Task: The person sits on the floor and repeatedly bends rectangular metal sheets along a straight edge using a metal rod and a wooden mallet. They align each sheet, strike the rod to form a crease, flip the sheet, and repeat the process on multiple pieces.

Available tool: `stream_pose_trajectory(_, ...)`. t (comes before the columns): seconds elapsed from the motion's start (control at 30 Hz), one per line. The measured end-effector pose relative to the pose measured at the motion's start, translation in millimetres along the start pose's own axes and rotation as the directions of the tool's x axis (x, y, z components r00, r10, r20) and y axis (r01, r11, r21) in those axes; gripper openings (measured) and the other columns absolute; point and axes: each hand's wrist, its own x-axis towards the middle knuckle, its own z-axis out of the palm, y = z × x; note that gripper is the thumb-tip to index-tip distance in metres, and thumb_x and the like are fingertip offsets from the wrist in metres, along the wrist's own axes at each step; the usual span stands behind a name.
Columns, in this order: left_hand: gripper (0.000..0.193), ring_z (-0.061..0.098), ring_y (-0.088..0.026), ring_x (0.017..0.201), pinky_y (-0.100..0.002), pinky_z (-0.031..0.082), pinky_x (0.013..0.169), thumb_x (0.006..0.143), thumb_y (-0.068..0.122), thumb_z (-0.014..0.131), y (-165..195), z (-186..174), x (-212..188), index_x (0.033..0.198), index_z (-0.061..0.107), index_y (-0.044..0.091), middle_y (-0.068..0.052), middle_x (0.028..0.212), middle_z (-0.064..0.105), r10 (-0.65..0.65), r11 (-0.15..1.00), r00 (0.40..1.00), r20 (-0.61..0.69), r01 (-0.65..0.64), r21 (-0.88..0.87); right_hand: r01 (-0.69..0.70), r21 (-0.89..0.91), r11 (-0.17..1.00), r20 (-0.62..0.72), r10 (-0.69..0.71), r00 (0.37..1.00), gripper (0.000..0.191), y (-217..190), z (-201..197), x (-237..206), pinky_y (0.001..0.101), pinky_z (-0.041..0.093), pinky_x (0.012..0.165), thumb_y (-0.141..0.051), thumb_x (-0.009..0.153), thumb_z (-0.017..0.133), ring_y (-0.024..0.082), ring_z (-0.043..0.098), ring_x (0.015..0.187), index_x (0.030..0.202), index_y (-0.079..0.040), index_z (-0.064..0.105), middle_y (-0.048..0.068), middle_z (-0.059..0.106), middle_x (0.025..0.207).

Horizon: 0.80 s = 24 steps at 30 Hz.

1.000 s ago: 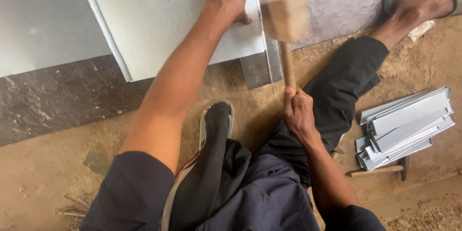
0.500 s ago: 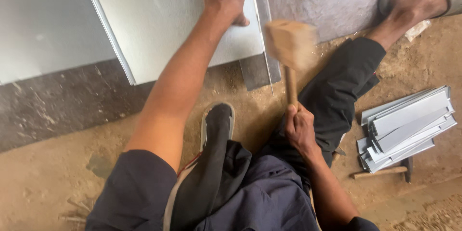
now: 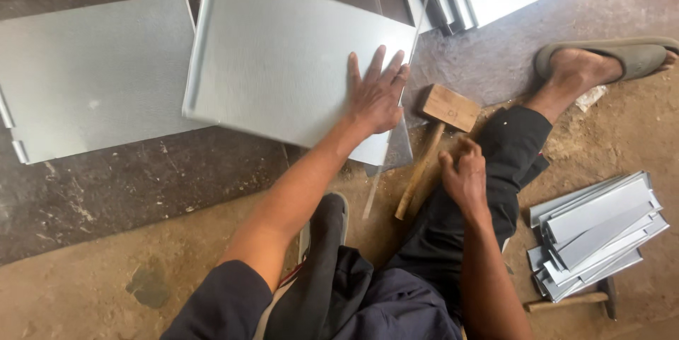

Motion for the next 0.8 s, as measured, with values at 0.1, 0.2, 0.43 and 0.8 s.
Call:
stream_pose_trajectory(0.1,0.076,0.002,-0.025,0.157,-0.070,-0.006,0.120,0.088,0.007,0.054,-2.4,-1.5,4.3,0.157,0.032,0.029,0.006,0.171,0.011,0.115,0.991,0.993,-0.024,-0.113,0.071,-0.367,0.436,0.822,0.172,0.324,0.930,0.045,-14.7,-26.2,27.2,0.0428,0.058,0.084,-0.019,0.095,0.065,0.036,0.070,0.106,0.130,0.008,0.058,0.023,0.064,0.120)
stream_pose_trajectory(0.2,0.079,0.007,-0.024,0.156,-0.071,-0.006,0.120,0.081,-0.004,0.053,-13.1,3.7,-2.0,0.152,0.042,0.028,0.007,0.168,0.019,0.183,0.983,0.981,-0.057,-0.181,0.036,-0.291,0.370,0.882,0.145,0.254,0.956,0.038,-28.9,-50.6,51.2,0.0447,0.054,0.090,-0.014,0.095,0.065,0.037,0.066,0.115,0.127,0.007,0.061,0.022,0.063,0.127)
stream_pose_trajectory(0.43,0.044,0.047,-0.026,0.135,-0.056,0.036,0.114,0.080,-0.011,0.055,-33.3,60.4,-75.0,0.113,0.070,0.014,-0.007,0.137,0.058,0.236,0.951,0.867,-0.439,-0.299,-0.080,0.372,-0.093,0.924,-0.049,-0.377,0.925,0.031,-34.6,-52.1,113.6,0.0458,0.040,0.115,-0.021,0.094,0.073,0.034,0.053,0.135,0.072,-0.001,0.065,0.016,0.065,0.137)
stream_pose_trajectory(0.8,0.045,0.068,-0.028,0.094,-0.040,0.061,0.078,0.093,0.032,0.066,-49.6,164.3,-112.9,0.124,0.060,0.000,-0.017,0.105,0.069,-0.239,-0.844,0.937,0.257,-0.069,-0.532,0.356,0.047,0.933,0.324,-0.351,0.878,0.054,-41.5,-28.0,127.8,0.0436,0.050,0.072,-0.051,0.093,0.072,0.032,0.062,0.060,0.065,-0.006,0.065,0.008,0.064,0.062)
